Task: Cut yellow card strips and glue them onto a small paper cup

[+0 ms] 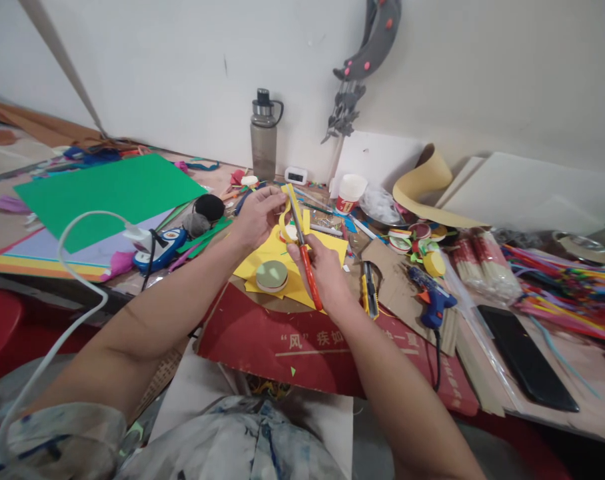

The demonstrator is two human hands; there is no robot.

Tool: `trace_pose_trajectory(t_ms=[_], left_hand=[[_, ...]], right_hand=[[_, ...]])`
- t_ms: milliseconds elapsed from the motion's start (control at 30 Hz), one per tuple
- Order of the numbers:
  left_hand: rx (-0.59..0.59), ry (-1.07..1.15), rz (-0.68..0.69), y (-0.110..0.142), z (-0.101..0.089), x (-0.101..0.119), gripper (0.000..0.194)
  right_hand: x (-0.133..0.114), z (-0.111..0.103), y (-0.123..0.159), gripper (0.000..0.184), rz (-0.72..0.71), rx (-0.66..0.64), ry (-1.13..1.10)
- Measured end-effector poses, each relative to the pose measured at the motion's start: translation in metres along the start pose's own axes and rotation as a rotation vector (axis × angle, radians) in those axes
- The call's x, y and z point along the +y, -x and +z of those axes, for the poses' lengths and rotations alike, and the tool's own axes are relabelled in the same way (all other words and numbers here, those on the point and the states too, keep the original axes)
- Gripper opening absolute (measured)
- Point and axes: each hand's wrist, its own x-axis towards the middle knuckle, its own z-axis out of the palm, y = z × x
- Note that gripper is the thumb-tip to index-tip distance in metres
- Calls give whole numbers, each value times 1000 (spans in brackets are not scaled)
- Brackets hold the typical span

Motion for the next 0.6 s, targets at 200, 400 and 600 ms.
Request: trace_pose_trajectory(t_ms=[200,400,600], left_hand=[[42,-16,-28,1,3,5,30],[54,-31,-30,1,4,6,29],[67,-24,-34,1,3,5,28]], right_hand=[[-4,-2,-1,47,-10,-7,11],[-7,-1,0,50,-3,6,2],[-5,-1,-1,51,6,-2,-32]])
